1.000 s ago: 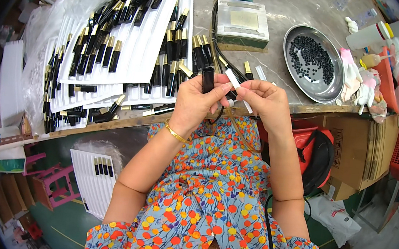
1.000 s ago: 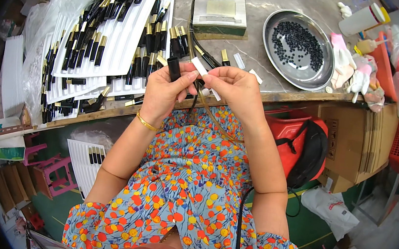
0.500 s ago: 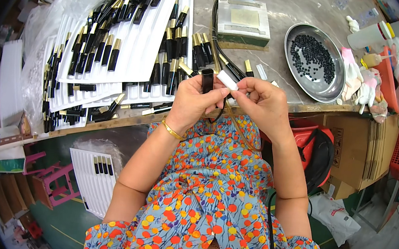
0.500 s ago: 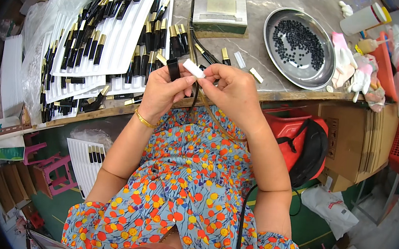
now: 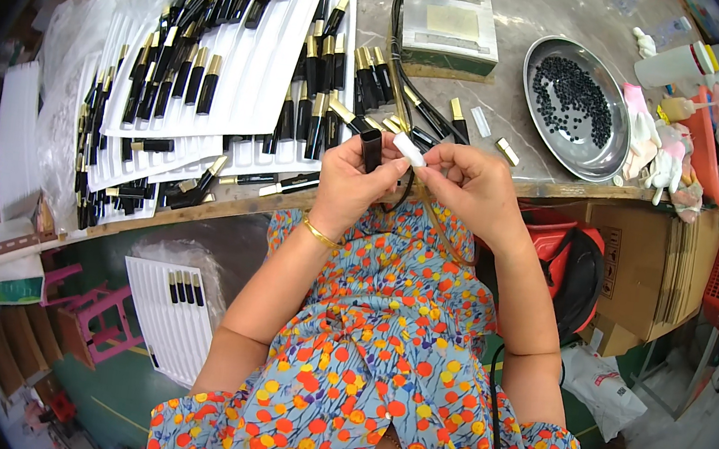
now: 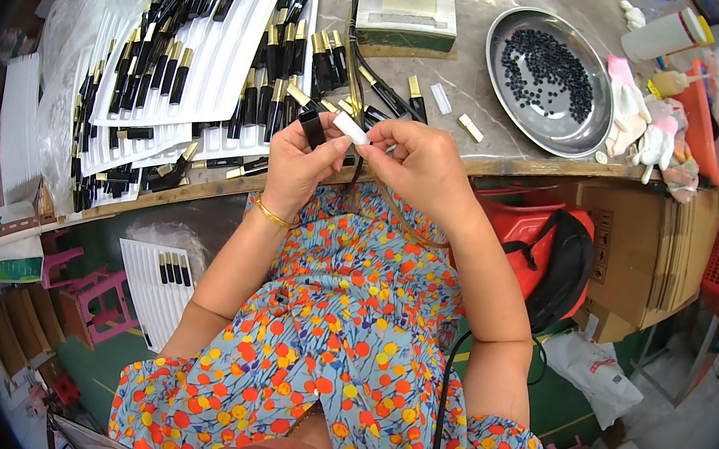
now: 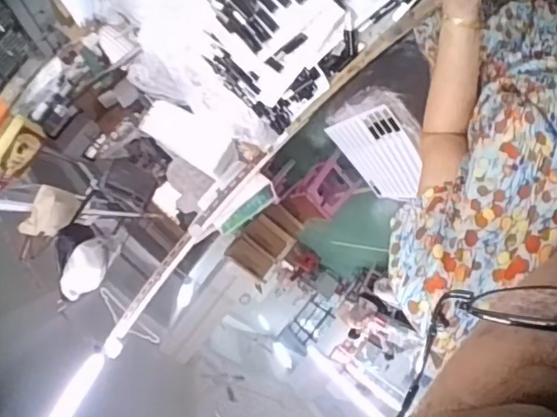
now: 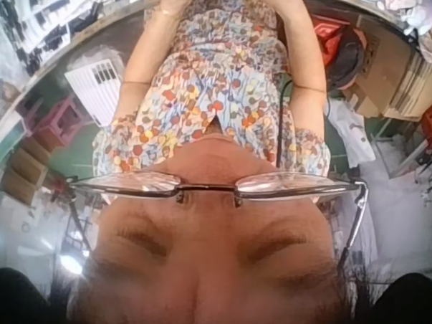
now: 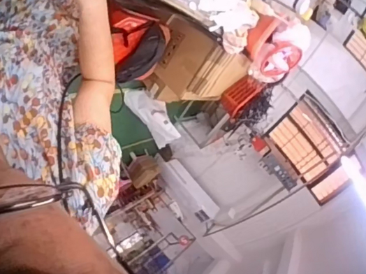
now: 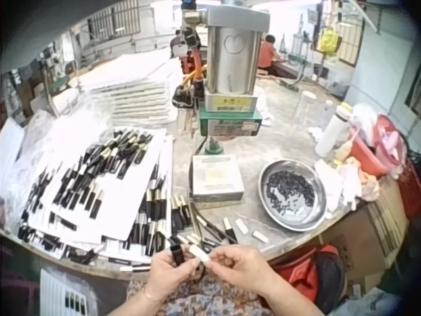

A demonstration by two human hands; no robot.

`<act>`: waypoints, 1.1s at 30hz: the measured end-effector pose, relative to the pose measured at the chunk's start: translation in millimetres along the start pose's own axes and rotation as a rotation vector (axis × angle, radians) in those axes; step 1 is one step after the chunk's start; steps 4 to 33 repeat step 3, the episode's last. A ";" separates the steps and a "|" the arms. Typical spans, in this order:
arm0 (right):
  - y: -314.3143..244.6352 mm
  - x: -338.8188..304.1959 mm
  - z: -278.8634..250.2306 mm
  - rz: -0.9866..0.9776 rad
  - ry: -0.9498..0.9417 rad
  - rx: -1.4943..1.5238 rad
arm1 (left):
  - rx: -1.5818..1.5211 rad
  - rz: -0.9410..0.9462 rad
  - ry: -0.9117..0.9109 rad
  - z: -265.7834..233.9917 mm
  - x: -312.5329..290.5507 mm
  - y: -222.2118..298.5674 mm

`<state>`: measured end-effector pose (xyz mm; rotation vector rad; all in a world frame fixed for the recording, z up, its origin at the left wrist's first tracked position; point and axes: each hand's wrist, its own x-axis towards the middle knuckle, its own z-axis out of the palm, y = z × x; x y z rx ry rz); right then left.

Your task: The person assembles cosmetic containers by fitting the inner components and caps onto the casing bodies by hand.

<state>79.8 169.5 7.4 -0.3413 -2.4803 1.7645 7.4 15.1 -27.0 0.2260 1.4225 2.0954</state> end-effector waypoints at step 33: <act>0.3 2.2 4.3 -0.224 0.073 -0.210 | 0.031 0.057 0.007 1.5 -0.7 -1.9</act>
